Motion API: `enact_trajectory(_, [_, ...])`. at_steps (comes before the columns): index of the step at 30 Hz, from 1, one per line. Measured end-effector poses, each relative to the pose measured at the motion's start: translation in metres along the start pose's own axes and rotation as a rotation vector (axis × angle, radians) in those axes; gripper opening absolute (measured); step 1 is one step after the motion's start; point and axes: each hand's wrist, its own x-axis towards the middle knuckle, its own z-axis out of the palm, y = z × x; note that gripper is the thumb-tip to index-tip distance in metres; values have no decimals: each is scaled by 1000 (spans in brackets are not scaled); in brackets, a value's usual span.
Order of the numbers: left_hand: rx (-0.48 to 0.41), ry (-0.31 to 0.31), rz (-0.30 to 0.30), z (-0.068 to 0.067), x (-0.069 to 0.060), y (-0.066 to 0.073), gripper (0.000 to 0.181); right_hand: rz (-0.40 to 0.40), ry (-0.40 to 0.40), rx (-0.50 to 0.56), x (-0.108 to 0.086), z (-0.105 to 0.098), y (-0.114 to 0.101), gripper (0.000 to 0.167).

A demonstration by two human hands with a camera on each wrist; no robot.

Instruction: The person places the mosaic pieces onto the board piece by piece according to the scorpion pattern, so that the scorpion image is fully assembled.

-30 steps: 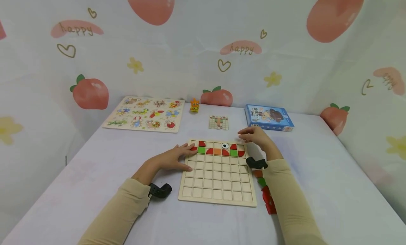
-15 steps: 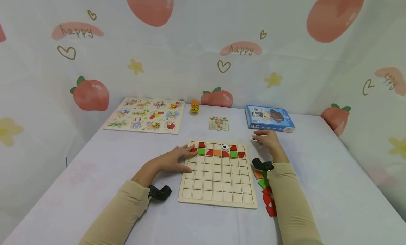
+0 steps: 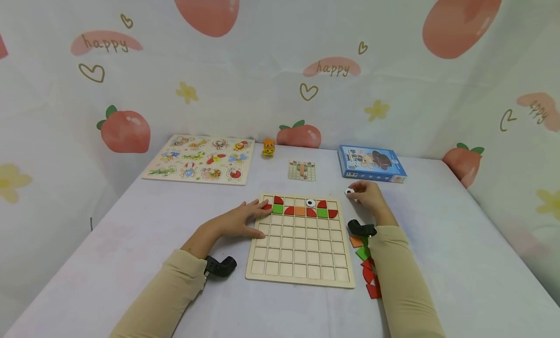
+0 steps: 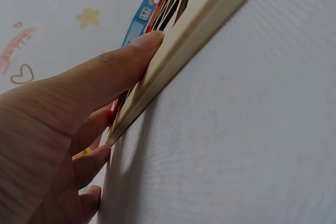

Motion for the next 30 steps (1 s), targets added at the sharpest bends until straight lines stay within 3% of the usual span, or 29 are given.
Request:
enact_trajectory(11, [-5, 6, 11, 1, 1, -1, 72, -4, -72, 63, -1, -1, -9, 30])
enact_trajectory(21, [-5, 5, 8, 0, 1, -2, 72, -48, -126, 213, -5, 13, -47, 33])
enact_trajectory(30, [2, 1, 10, 0, 1, -1, 72, -143, -237, 195, -6, 27, -59, 31])
